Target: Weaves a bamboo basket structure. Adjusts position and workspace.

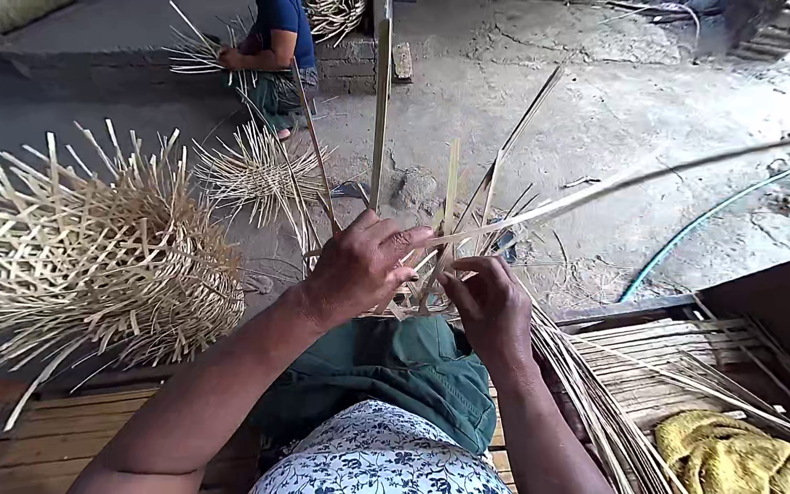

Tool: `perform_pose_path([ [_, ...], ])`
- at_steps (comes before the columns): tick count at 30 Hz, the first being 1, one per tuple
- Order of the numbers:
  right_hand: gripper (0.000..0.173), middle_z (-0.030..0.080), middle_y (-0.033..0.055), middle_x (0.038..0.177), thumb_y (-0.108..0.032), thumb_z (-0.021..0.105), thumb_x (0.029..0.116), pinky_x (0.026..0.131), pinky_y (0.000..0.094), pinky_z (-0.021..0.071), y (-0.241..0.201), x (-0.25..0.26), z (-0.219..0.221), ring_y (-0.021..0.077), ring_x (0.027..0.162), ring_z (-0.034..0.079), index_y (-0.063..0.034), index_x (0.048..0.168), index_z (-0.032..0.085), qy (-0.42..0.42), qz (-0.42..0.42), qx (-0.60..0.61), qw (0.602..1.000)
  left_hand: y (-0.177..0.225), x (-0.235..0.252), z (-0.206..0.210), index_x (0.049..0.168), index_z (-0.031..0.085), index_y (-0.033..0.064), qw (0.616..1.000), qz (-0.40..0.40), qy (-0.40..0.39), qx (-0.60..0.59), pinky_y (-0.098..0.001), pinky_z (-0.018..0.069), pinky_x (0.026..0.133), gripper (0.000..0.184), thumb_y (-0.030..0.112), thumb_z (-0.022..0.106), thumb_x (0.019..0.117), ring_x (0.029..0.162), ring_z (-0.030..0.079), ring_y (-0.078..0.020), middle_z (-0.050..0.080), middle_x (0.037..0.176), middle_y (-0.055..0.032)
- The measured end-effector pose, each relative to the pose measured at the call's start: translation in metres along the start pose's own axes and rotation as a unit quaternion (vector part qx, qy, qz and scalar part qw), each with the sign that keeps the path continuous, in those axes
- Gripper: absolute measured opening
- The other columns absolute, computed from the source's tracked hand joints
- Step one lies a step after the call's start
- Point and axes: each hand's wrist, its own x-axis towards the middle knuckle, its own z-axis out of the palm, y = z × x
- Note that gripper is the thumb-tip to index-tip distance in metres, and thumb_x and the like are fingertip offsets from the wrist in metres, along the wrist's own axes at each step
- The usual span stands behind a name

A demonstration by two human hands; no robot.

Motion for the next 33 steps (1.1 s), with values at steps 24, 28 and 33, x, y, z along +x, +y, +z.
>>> perform_pose_path([
  [24, 0.019, 0.075, 0.0014, 0.091, -0.016, 0.075, 0.0926, 0.075, 0.0269, 0.0628, 0.012, 0.007, -0.011, 0.0075, 0.080, 0.072, -0.0034, 0.107, 0.072, -0.165, 0.017, 0.264, 0.950, -0.008, -0.019, 0.034, 0.110, 0.076, 0.0076, 0.995, -0.036, 0.066, -0.060, -0.0393, 0.0528, 0.075, 0.025, 0.007, 0.064, 0.0888, 0.086, 0.063, -0.0253, 0.070, 0.093, -0.0086],
  [28, 0.028, 0.076, 0.0014, 0.098, -0.020, 0.070, 0.0970, 0.081, 0.0245, 0.0625, -0.002, -0.009, -0.006, 0.0052, 0.086, 0.073, 0.0003, 0.115, 0.069, -0.142, -0.008, 0.220, 0.965, -0.007, -0.020, 0.034, 0.116, 0.076, 0.0092, 0.998, -0.027, 0.053, -0.003, -0.0401, 0.0513, 0.066, 0.030, 0.009, 0.055, 0.0958, 0.079, 0.061, -0.0290, 0.065, 0.086, -0.0120],
  [33, 0.012, 0.076, 0.0028, 0.093, -0.011, 0.074, 0.0928, 0.078, 0.0319, 0.0638, 0.031, -0.005, 0.009, 0.0122, 0.083, 0.074, -0.0029, 0.102, 0.074, -0.107, -0.003, 0.356, 0.928, -0.015, -0.018, 0.049, 0.122, 0.074, 0.0096, 0.998, -0.034, 0.042, 0.020, -0.0429, 0.0522, 0.066, 0.030, 0.010, 0.055, 0.0989, 0.078, 0.062, -0.0324, 0.065, 0.086, -0.0143],
])
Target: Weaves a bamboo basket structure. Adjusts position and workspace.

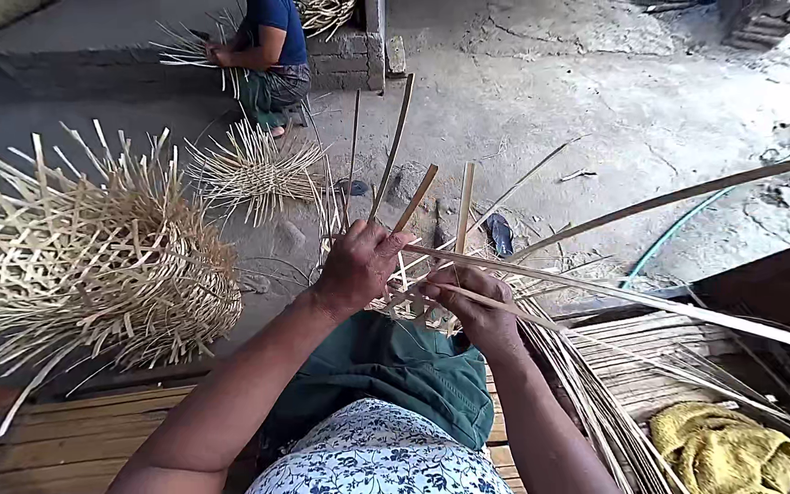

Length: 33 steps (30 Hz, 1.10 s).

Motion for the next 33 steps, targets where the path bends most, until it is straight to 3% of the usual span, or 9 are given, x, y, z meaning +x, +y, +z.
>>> perform_pose_path([
  [3, 0.018, 0.076, 0.0071, 0.100, -0.012, 0.069, 0.0956, 0.080, 0.0319, 0.0646, -0.005, -0.002, 0.007, 0.0135, 0.088, 0.075, 0.0002, 0.108, 0.072, -0.008, -0.046, -0.139, 0.989, 0.002, 0.002, 0.002, 0.123, 0.075, 0.0125, 0.997, -0.008, -0.046, 0.067, -0.0444, 0.0539, 0.063, 0.030, 0.008, 0.059, 0.0980, 0.079, 0.064, -0.0339, 0.066, 0.087, -0.0145],
  [8, 0.033, 0.067, 0.0162, 0.093, -0.017, 0.065, 0.0956, 0.062, 0.0471, 0.0577, -0.044, -0.001, 0.025, 0.0321, 0.077, 0.069, -0.0056, 0.126, 0.070, 0.012, -0.015, -0.537, 0.844, 0.018, 0.009, -0.018, 0.113, 0.079, 0.0129, 0.997, -0.030, -0.072, -0.002, -0.0458, 0.0546, 0.070, 0.026, 0.009, 0.066, 0.0901, 0.087, 0.065, -0.0317, 0.069, 0.099, -0.0137],
  [12, 0.018, 0.070, 0.0074, 0.083, -0.022, 0.064, 0.0973, 0.056, 0.0480, 0.0554, -0.054, 0.013, 0.001, 0.0241, 0.065, 0.068, -0.0106, 0.107, 0.073, -0.107, -0.001, -0.490, 0.865, 0.009, 0.019, -0.036, 0.144, 0.057, 0.0144, 0.948, -0.181, -0.114, -0.238, -0.0278, 0.0516, 0.056, 0.046, 0.016, 0.065, 0.0987, 0.060, 0.057, -0.0088, 0.064, 0.076, 0.0012],
  [16, 0.030, 0.057, 0.0044, 0.060, -0.032, 0.056, 0.1023, 0.045, 0.0438, 0.0457, -0.044, 0.019, 0.005, 0.0229, 0.052, 0.061, -0.0092, 0.084, 0.066, -0.085, -0.040, -0.481, 0.872, 0.002, 0.017, -0.037, 0.112, 0.072, 0.0125, 0.916, -0.209, -0.129, -0.317, -0.0218, 0.0468, 0.055, 0.015, 0.017, 0.067, 0.0983, 0.056, 0.053, -0.0021, 0.063, 0.070, 0.0055],
  [20, 0.032, 0.056, 0.0041, 0.058, -0.034, 0.059, 0.1016, 0.048, 0.0460, 0.0463, -0.046, 0.023, -0.003, 0.0237, 0.054, 0.061, -0.0102, 0.080, 0.065, -0.077, 0.017, -0.478, 0.875, -0.005, 0.005, -0.027, 0.108, 0.066, 0.0115, 0.878, -0.166, -0.102, -0.436, -0.0215, 0.0559, 0.067, 0.009, 0.014, 0.059, 0.1021, 0.077, 0.067, -0.0040, 0.072, 0.093, 0.0030],
  [23, 0.034, 0.058, 0.0047, 0.060, -0.038, 0.062, 0.1006, 0.052, 0.0481, 0.0477, -0.048, 0.025, -0.006, 0.0242, 0.058, 0.063, -0.0106, 0.080, 0.067, -0.085, 0.064, -0.468, 0.877, -0.002, -0.001, -0.024, 0.107, 0.067, 0.0099, 0.923, -0.105, -0.048, -0.366, -0.0191, 0.0562, 0.069, 0.011, 0.017, 0.062, 0.1021, 0.078, 0.067, -0.0022, 0.073, 0.098, 0.0021],
  [27, 0.032, 0.062, 0.0049, 0.063, -0.036, 0.068, 0.0962, 0.052, 0.0480, 0.0496, -0.041, 0.025, -0.002, 0.0226, 0.058, 0.063, -0.0092, 0.078, 0.068, -0.039, 0.030, -0.423, 0.905, 0.021, 0.012, -0.028, 0.122, 0.066, 0.0052, 0.992, 0.076, -0.022, -0.099, -0.0316, 0.0556, 0.066, 0.036, 0.034, 0.065, 0.1006, 0.077, 0.065, -0.0180, 0.071, 0.103, -0.0130],
  [30, 0.012, 0.070, 0.0088, 0.084, -0.015, 0.071, 0.0932, 0.062, 0.0446, 0.0590, -0.030, 0.022, 0.007, 0.0218, 0.070, 0.069, -0.0068, 0.100, 0.076, 0.027, -0.004, -0.373, 0.927, 0.011, 0.021, -0.026, 0.145, 0.060, 0.0180, 0.983, 0.125, -0.135, 0.016, -0.0519, 0.0556, 0.064, 0.050, 0.037, 0.064, 0.0980, 0.083, 0.068, -0.0368, 0.072, 0.106, -0.0156],
  [33, 0.025, 0.074, 0.0134, 0.099, -0.008, 0.067, 0.0939, 0.075, 0.0403, 0.0619, -0.026, 0.017, 0.013, 0.0227, 0.083, 0.073, -0.0050, 0.117, 0.076, 0.092, -0.022, -0.343, 0.935, -0.010, 0.031, -0.035, 0.140, 0.063, 0.0094, 0.982, 0.105, -0.155, 0.006, -0.0645, 0.0528, 0.075, 0.053, 0.041, 0.063, 0.0965, 0.091, 0.066, -0.0492, 0.070, 0.105, -0.0247],
])
